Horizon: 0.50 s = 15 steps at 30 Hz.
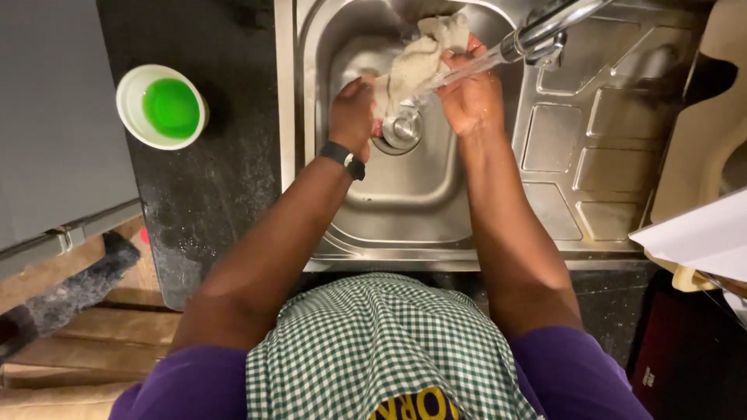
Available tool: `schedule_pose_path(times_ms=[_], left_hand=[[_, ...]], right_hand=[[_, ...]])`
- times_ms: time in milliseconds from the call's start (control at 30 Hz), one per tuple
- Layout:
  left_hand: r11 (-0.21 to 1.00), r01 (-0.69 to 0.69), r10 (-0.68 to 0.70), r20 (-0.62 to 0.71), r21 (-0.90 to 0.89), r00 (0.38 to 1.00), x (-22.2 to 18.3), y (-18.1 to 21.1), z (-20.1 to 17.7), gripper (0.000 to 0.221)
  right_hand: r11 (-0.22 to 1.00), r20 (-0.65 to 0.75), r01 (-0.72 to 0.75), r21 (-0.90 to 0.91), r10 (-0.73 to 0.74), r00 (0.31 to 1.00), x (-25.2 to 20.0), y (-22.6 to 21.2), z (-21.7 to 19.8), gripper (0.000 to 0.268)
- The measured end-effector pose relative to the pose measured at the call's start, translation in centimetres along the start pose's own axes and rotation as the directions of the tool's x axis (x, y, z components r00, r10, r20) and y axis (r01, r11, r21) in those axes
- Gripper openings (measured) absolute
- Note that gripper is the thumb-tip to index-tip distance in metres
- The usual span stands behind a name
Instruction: Scrubbing a kitchen sink and rinsing a cleaning cloth under running water.
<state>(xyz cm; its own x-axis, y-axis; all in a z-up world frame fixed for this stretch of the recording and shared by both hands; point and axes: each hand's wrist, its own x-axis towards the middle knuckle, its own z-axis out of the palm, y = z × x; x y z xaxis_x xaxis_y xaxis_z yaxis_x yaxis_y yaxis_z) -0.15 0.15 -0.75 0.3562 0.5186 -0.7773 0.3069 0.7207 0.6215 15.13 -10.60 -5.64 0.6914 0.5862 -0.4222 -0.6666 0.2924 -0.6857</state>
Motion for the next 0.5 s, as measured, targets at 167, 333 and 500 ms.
schedule_pose_path(times_ms=[167, 333, 500], left_hand=[[0.881, 0.465, -0.466, 0.317, 0.082, 0.826, -1.3, 1.3, 1.5, 0.126], [0.912, 0.407, -0.326, 0.493, -0.061, 0.806, -1.2, 2.4, 4.5, 0.108], [0.843, 0.422, -0.143, 0.618, -0.333, 0.773, 3.6, -2.3, 5.1, 0.026]], right_hand=[[0.985, -0.046, 0.062, 0.162, -0.055, 0.997, -1.2, 1.7, -0.1, 0.051], [0.996, 0.017, 0.080, 0.044, -0.081, 0.997, -8.1, 0.7, 3.6, 0.045], [1.000, -0.097, -0.027, 0.000, 0.027, 0.995, -14.3, -0.8, 3.5, 0.044]])
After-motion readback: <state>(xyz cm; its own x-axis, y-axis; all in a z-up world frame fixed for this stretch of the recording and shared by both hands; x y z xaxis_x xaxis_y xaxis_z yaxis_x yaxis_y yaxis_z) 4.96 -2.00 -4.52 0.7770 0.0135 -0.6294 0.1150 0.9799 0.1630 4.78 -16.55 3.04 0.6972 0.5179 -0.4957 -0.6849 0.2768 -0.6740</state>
